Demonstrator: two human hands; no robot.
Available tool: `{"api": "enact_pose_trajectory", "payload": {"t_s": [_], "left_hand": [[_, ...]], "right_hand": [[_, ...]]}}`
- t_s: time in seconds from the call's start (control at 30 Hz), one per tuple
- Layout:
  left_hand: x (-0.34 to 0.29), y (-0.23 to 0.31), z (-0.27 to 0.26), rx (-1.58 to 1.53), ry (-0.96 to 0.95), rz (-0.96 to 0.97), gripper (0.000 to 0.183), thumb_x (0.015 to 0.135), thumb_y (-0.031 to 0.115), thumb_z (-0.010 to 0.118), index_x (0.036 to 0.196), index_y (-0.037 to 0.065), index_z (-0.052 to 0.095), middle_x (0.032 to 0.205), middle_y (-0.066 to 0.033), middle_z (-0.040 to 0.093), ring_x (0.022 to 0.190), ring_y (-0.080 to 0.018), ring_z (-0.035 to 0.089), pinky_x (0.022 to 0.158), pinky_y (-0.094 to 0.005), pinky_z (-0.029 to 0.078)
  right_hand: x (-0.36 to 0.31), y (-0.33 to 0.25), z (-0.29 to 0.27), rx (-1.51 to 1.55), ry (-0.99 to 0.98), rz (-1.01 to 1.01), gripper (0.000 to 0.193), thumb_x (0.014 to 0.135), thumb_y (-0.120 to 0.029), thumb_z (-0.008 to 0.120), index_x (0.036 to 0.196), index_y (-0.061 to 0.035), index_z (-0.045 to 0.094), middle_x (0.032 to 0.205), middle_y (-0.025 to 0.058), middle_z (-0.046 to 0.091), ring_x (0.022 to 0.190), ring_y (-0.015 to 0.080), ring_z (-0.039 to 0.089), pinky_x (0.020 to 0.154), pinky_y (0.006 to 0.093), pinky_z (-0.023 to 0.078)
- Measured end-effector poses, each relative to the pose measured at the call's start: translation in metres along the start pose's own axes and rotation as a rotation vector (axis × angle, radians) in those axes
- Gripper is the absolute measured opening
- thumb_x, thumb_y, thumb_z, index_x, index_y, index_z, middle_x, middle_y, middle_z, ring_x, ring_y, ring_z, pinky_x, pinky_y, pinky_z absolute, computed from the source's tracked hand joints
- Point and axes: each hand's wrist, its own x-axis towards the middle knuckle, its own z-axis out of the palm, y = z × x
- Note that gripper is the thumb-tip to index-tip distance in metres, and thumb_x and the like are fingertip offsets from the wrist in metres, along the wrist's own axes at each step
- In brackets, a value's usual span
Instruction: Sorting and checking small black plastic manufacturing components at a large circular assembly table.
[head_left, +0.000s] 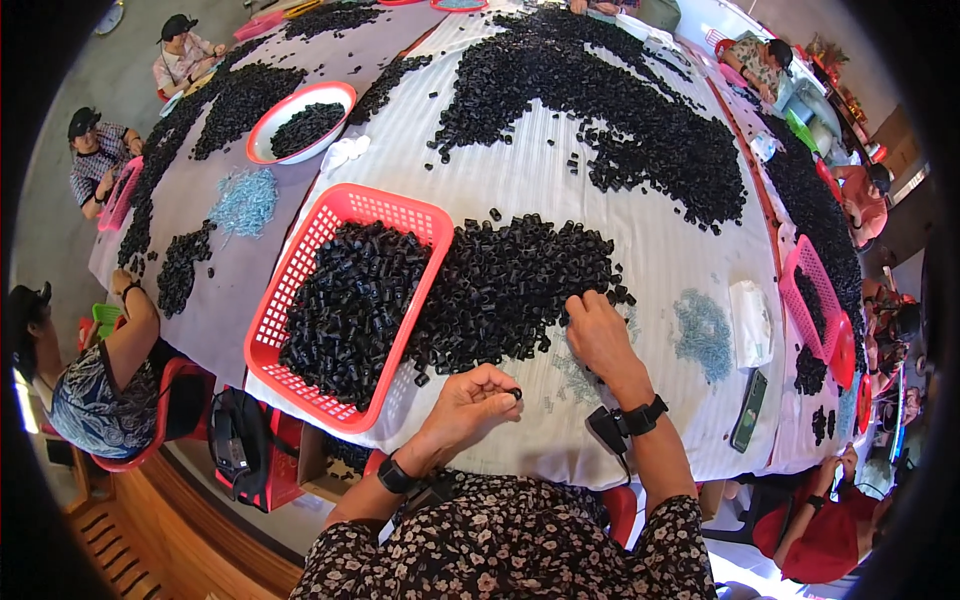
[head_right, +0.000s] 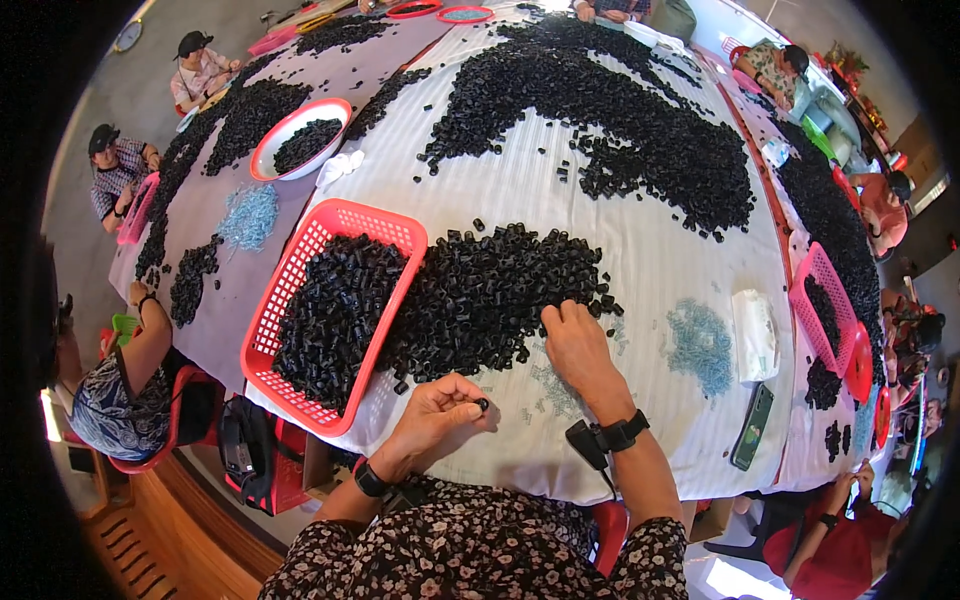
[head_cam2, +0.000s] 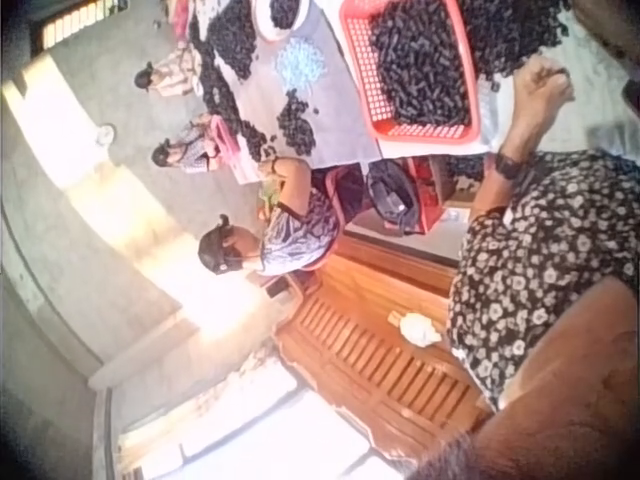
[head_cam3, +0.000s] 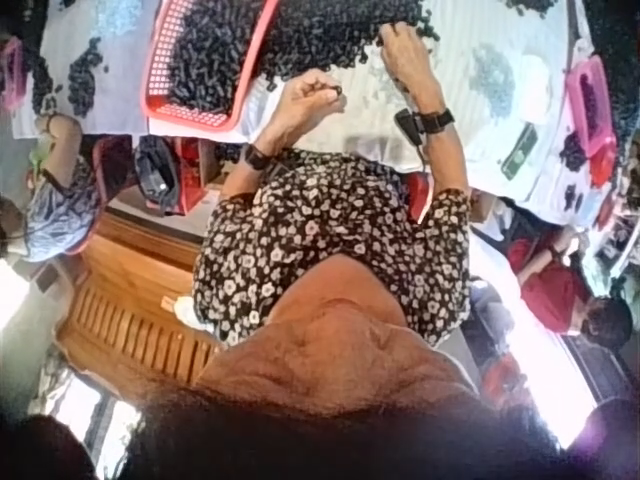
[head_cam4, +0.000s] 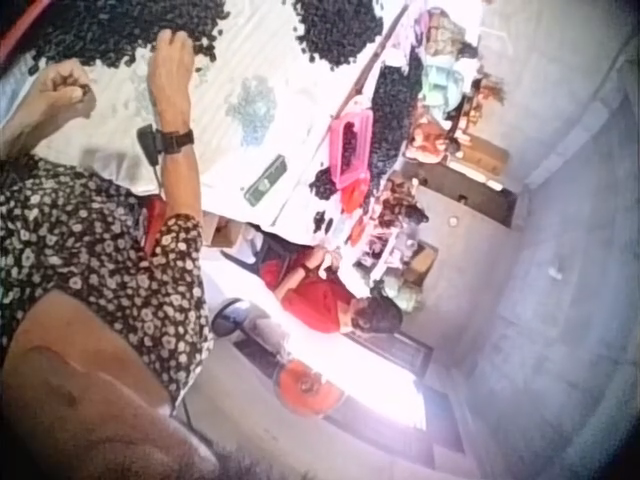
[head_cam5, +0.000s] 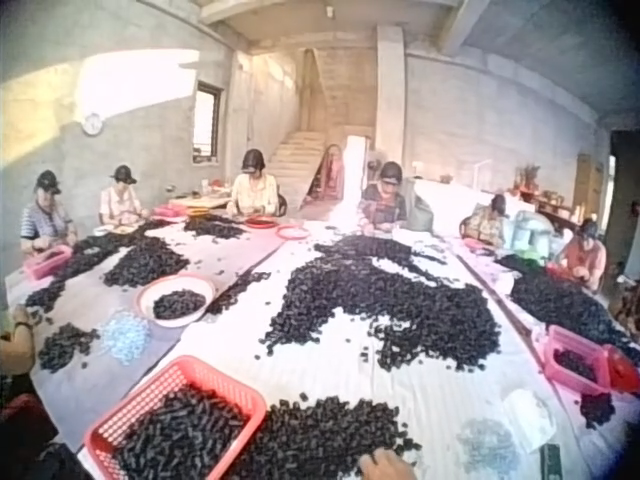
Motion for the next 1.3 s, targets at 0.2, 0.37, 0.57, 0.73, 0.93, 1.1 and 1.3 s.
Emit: {"api": "enact_pose_trajectory", "payload": {"t_s": [0.2,0.37,0.57,0.73,0.93,1.1,1.3], "left_hand": [[-0.001,0.002,0.003,0.013,-0.013,0.042,0.01,0.089,0.002,0.057,0.097,-0.002,0.055,0.086,-0.011,0.062,0.081,-0.0191,0.061,0.078,-0.0406,0.052],[-0.001,0.005,0.008,-0.014,0.005,0.022,0.011,0.089,0.003,0.057,0.1,-0.001,0.056,0.087,-0.0097,0.063,0.079,-0.0161,0.061,0.076,-0.0351,0.052],[0.004,0.005,0.015,0.076,0.0,-0.007,0.014,0.088,0.003,0.059,0.101,-0.001,0.057,0.089,-0.0075,0.064,0.079,-0.0123,0.062,0.075,-0.0275,0.052],[0.006,0.004,0.017,0.155,-0.031,-0.009,0.014,0.088,0.004,0.06,0.101,-0.001,0.058,0.089,-0.0056,0.064,0.08,-0.0103,0.062,0.075,-0.0241,0.051],[0.003,0.002,0.018,0.152,-0.033,-0.019,0.014,0.088,0.004,0.06,0.101,-0.001,0.057,0.089,-0.0052,0.063,0.079,-0.0092,0.061,0.075,-0.0253,0.053],[0.004,-0.002,0.025,0.141,-0.012,0.054,0.007,0.088,0.002,0.059,0.094,0.0,0.057,0.087,-0.0052,0.063,0.076,-0.0083,0.059,0.072,-0.0224,0.05],[0.003,-0.008,0.024,0.124,0.006,0.093,0.004,0.087,0.0,0.059,0.091,-0.001,0.057,0.085,-0.0062,0.063,0.075,-0.009,0.059,0.071,-0.023,0.05]], "right_hand": [[-0.002,-0.001,-0.004,0.112,0.059,-0.008,0.019,0.07,0.002,0.058,0.086,-0.0044,0.05,0.078,0.0113,0.047,0.075,0.0267,0.053,0.064,0.0366,0.046],[-0.011,-0.025,-0.044,0.686,0.025,0.287,0.015,0.076,0.002,0.057,0.09,-0.0033,0.054,0.073,0.0045,0.051,0.064,0.0137,0.052,0.057,0.0266,0.044],[-0.046,-0.063,-0.057,1.301,-0.186,0.479,0.014,0.083,-0.002,0.057,0.097,-0.0022,0.058,0.082,0.0016,0.058,0.067,0.0055,0.05,0.06,0.0203,0.042],[-0.052,-0.069,-0.057,1.133,-0.07,0.283,0.016,0.084,-0.001,0.058,0.099,-0.0034,0.06,0.082,0.001,0.055,0.068,0.0071,0.051,0.06,0.022,0.043],[-0.059,-0.075,-0.056,1.084,-0.085,0.328,0.015,0.084,0.0,0.057,0.098,-0.0038,0.059,0.083,0.0049,0.056,0.068,0.0094,0.053,0.06,0.0234,0.043],[-0.061,-0.083,-0.061,0.856,-0.038,0.184,0.017,0.086,-0.001,0.052,0.103,-0.0011,0.054,0.086,0.0149,0.057,0.073,0.0295,0.058,0.065,0.0356,0.048],[-0.062,-0.08,-0.056,0.814,-0.132,0.125,0.017,0.087,-0.001,0.052,0.103,-0.0008,0.056,0.087,0.0145,0.058,0.077,0.0303,0.06,0.067,0.0348,0.048]]}}
